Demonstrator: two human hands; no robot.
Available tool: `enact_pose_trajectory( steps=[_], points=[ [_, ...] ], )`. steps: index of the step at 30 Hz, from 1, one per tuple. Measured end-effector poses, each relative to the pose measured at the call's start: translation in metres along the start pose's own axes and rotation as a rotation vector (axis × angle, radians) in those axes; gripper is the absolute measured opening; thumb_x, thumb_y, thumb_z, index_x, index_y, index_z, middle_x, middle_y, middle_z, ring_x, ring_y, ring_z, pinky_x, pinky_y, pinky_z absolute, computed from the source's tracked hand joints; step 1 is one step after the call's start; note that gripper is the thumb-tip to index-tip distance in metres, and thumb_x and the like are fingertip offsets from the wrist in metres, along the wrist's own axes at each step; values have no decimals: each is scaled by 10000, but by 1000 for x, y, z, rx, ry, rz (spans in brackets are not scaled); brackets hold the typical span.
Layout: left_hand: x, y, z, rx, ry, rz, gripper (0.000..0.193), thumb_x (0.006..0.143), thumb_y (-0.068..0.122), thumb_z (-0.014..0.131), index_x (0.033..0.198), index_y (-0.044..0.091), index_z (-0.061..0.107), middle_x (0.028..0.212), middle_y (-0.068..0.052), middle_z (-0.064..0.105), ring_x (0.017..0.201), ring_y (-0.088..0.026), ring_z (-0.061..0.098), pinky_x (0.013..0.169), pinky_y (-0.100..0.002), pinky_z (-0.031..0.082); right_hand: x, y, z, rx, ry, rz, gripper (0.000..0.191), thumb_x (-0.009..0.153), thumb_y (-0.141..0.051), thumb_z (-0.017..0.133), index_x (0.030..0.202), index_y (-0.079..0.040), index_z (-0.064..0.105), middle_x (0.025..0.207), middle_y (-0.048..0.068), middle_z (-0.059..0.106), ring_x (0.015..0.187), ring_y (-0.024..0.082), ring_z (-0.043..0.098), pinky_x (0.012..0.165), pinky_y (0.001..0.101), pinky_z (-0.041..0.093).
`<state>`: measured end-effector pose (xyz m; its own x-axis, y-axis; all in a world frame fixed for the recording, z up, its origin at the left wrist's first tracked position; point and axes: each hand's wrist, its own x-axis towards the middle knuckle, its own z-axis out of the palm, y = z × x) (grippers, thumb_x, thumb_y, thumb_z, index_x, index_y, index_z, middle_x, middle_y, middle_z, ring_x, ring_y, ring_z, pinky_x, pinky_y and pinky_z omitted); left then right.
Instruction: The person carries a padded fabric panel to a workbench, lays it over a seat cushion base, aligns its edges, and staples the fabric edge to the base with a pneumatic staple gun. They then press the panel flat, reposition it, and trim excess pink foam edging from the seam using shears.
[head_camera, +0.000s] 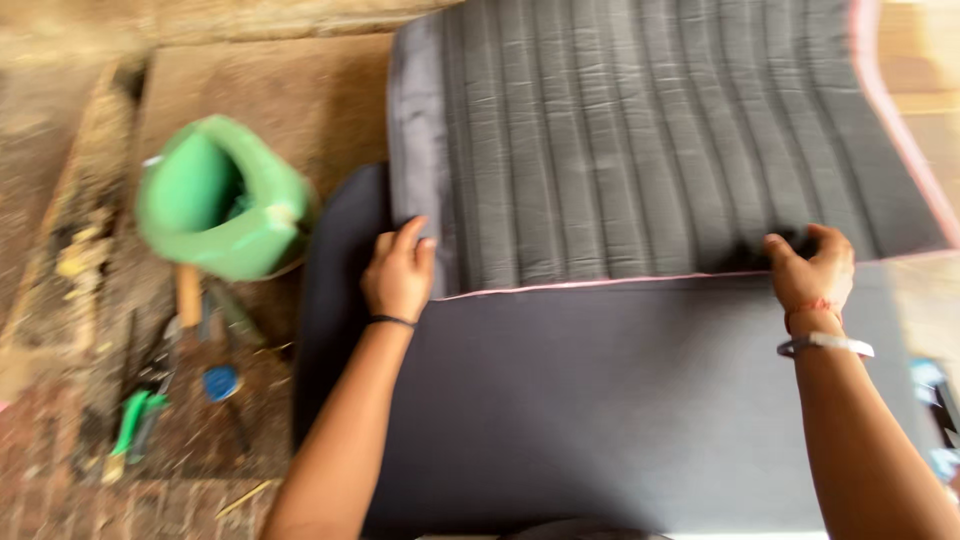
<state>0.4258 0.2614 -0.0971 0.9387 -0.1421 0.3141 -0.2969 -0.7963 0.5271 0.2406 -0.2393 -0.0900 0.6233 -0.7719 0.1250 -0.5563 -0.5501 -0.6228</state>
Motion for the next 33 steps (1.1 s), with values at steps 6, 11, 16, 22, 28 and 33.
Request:
enact_pose_trajectory(
  steps=[6, 11, 16, 22, 28, 33],
  points=[
    [0, 13, 8, 124, 2, -18, 342, 984, 378, 662, 1319, 310, 682, 1119, -80, 680, 938, -355, 681, 754, -492, 553, 102, 91, -64, 521, 85, 679, 408, 857, -276, 808, 1213, -125, 677, 1197, 84, 632, 1113, 256, 592, 983, 420, 477],
    [-5, 22, 14, 212, 29, -59, 345, 1009, 363, 663, 1351, 325, 684, 1135, -71, 675, 925, -348, 679, 770, -483, 546, 149, 113, -78, 991, 158, 541, 314, 842, -84, 817, 1128, -101, 688, 955, 19, 695, 852, 186, 659, 803, 397, 544],
    [-12, 34, 32, 258, 18, -92, 291, 1039, 343, 660, 1322, 375, 722, 1034, -38, 672, 918, -305, 678, 763, -456, 537, 127, 166, -70, 1018, 410, 216, 255, 967, 3, 876, 1199, -35, 778, 1106, 38, 751, 925, 149, 698, 915, 333, 605],
    [-20, 43, 36, 247, 55, -111, 278, 1059, 331, 659, 1321, 388, 735, 1014, -15, 669, 915, -282, 670, 762, -447, 524, 111, 180, -63, 1013, 222, 733, 242, 833, -163, 796, 1031, -92, 676, 924, 49, 685, 694, 188, 643, 594, 385, 546],
    [-30, 35, 43, 319, 77, -28, 234, 1091, 328, 710, 1316, 375, 754, 1021, -26, 670, 948, -291, 669, 783, -460, 521, 44, 288, -120, 385, 91, 443, 225, 828, -174, 726, 1040, -98, 722, 950, 102, 735, 800, 218, 692, 707, 367, 537],
    [-38, 33, 46, 282, 81, 31, 268, 1079, 252, 661, 1329, 330, 720, 1061, -22, 681, 990, -291, 671, 827, -444, 525, -39, 348, -143, -175, -149, 342, 609, 622, -158, 857, 1191, -85, 653, 1093, 185, 702, 974, 324, 686, 821, 384, 542]
  ],
)
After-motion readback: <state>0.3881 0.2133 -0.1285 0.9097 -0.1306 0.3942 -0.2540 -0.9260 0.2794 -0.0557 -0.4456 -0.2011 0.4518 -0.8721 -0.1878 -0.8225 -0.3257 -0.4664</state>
